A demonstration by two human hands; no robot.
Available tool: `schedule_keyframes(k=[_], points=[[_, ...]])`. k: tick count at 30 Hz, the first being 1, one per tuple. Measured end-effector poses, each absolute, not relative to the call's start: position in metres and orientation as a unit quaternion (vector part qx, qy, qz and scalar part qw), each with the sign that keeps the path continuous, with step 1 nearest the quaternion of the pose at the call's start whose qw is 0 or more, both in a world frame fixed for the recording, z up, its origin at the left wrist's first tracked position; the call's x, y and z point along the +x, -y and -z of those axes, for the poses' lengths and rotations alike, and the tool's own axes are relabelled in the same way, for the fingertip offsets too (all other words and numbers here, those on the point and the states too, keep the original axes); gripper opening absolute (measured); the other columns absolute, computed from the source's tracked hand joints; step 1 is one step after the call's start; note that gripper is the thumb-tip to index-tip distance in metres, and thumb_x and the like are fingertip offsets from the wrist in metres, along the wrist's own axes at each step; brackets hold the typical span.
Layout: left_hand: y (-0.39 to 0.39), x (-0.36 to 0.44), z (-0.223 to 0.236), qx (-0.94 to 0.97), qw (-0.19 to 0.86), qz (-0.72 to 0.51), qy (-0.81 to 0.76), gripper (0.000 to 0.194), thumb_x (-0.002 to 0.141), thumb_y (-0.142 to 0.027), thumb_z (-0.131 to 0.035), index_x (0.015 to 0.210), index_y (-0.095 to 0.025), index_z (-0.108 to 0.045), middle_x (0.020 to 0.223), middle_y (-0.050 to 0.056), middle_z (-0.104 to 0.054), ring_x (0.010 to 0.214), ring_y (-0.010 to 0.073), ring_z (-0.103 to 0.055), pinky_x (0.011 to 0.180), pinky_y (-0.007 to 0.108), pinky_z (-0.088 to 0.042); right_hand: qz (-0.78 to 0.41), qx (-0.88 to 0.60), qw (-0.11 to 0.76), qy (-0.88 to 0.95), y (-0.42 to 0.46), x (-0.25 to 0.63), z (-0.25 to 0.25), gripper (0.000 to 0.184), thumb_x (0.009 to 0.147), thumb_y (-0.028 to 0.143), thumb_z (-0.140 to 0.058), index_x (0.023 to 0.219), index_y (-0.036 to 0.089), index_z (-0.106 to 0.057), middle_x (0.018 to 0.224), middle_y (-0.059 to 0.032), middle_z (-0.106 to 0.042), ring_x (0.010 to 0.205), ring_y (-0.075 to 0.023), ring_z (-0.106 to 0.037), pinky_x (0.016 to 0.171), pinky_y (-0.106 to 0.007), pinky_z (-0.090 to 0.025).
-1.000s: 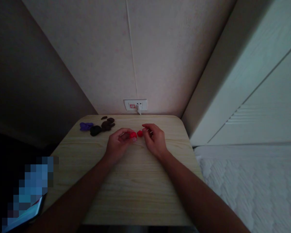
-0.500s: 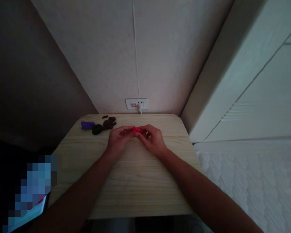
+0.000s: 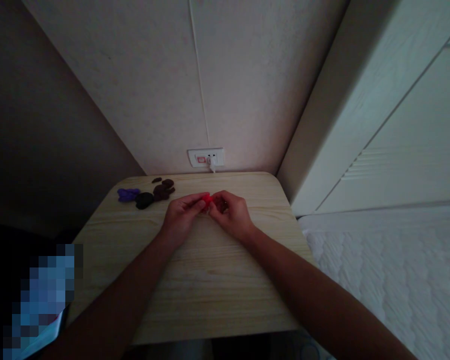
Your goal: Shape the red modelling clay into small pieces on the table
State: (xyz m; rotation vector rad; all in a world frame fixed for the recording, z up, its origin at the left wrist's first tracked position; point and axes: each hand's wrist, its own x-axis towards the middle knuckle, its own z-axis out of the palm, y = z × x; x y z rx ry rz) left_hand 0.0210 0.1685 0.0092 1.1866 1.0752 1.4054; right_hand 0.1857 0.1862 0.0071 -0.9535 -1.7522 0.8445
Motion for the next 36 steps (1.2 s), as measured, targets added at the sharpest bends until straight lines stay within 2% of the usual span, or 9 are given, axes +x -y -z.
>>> schedule_keyframes(k=[2, 7, 13, 16, 20, 23, 27, 31, 36], points=[[-0.167, 0.022, -0.011, 0.512, 0.463, -0.567, -0.449, 0.032, 0.079, -0.034, -0.078, 0.107, -0.017, -0.079, 0.09, 0.007, -0.078, 0.074, 0.0173, -0.069, 0.074, 0.032, -0.058, -0.346, -0.387, 0.476, 0.71, -0.186, 0.186, -0.008, 0.019, 0.088, 0.037, -0.066, 0.092, 0.019, -0.07, 0.075, -0.0027, -0.071, 0.064, -0.0146, -0.063, 0.062, -0.027, -0.053], [-0.162, 0.025, -0.012, 0.564, 0.408, -0.572, -0.434, 0.039, 0.075, -0.035, -0.083, 0.11, -0.018, -0.076, 0.114, 0.011, -0.072, 0.101, 0.0215, -0.07, 0.091, 0.033, -0.057, -0.378, -0.374, 0.461, 0.71, -0.183, 0.192, -0.013, 0.031, 0.096, 0.044, -0.056, 0.094, 0.019, -0.073, 0.077, -0.003, -0.071, 0.065, -0.0145, -0.061, 0.06, -0.027, -0.049], [-0.162, 0.019, -0.019, 0.492, 0.343, -0.649, -0.468, 0.044, 0.085, -0.039, -0.074, 0.123, -0.019, -0.066, 0.095, 0.005, -0.073, 0.072, 0.0135, -0.067, 0.07, 0.026, -0.055, -0.35, -0.4, 0.524, 0.666, -0.196, 0.206, -0.014, 0.033, 0.099, 0.043, -0.051, 0.11, 0.019, -0.071, 0.087, -0.0046, -0.072, 0.068, -0.0152, -0.061, 0.063, -0.029, -0.05], [-0.161, 0.012, -0.023, 0.494, 0.267, -0.655, -0.506, 0.026, 0.091, -0.041, -0.064, 0.104, -0.018, -0.07, 0.086, 0.003, -0.071, 0.069, 0.0133, -0.064, 0.067, 0.025, -0.051, -0.27, -0.428, 0.485, 0.713, -0.205, 0.209, -0.01, 0.032, 0.093, 0.039, -0.061, 0.118, 0.019, -0.069, 0.1, -0.0082, -0.072, 0.078, -0.0182, -0.064, 0.068, -0.032, -0.053], [-0.157, 0.008, -0.024, 0.59, 0.185, -0.55, -0.561, 0.024, 0.092, -0.036, -0.06, 0.08, -0.018, -0.069, 0.067, 0.001, -0.065, 0.063, 0.0142, -0.059, 0.063, 0.026, -0.045, -0.175, -0.388, 0.373, 0.825, -0.211, 0.205, -0.002, 0.043, 0.088, 0.034, -0.07, 0.127, 0.016, -0.067, 0.113, -0.015, -0.07, 0.102, -0.027, -0.064, 0.09, -0.044, -0.053], [-0.155, 0.01, -0.021, 0.693, 0.173, -0.434, -0.549, 0.015, 0.087, -0.03, -0.063, 0.078, -0.019, -0.069, 0.064, -0.001, -0.062, 0.059, 0.014, -0.055, 0.06, 0.027, -0.041, -0.164, -0.373, 0.333, 0.85, -0.213, 0.203, 0.002, 0.027, 0.091, 0.027, -0.066, 0.114, 0.016, -0.072, 0.103, -0.0135, -0.073, 0.1, -0.0271, -0.064, 0.094, -0.046, -0.05], [-0.153, 0.014, -0.017, 0.769, 0.154, -0.341, -0.518, 0.007, 0.083, -0.023, -0.064, 0.084, -0.021, -0.07, 0.076, 0.003, -0.069, 0.067, 0.0171, -0.061, 0.066, 0.029, -0.045, -0.251, -0.373, 0.403, 0.797, -0.212, 0.205, 0.0, 0.017, 0.088, 0.027, -0.07, 0.104, 0.019, -0.072, 0.098, -0.009, -0.073, 0.087, -0.0204, -0.066, 0.082, -0.037, -0.055], [-0.15, 0.015, -0.016, 0.791, 0.127, -0.296, -0.52, 0.009, 0.08, -0.023, -0.065, 0.087, -0.022, -0.07, 0.08, 0.005, -0.07, 0.069, 0.02, -0.063, 0.067, 0.032, -0.046, -0.424, -0.327, 0.476, 0.698, -0.205, 0.202, -0.001, 0.028, 0.08, 0.035, -0.079, 0.102, 0.021, -0.07, 0.1, -0.0065, -0.072, 0.088, -0.0181, -0.07, 0.084, -0.035, -0.059], [-0.148, 0.013, -0.021, 0.783, 0.12, -0.292, -0.536, 0.012, 0.08, -0.029, -0.068, 0.088, -0.022, -0.071, 0.069, 0.002, -0.065, 0.063, 0.0193, -0.059, 0.061, 0.031, -0.04, -0.515, -0.306, 0.47, 0.648, -0.2, 0.196, -0.004, 0.042, 0.071, 0.047, -0.086, 0.096, 0.02, -0.067, 0.095, -0.0058, -0.073, 0.087, -0.019, -0.072, 0.087, -0.039, -0.061]])
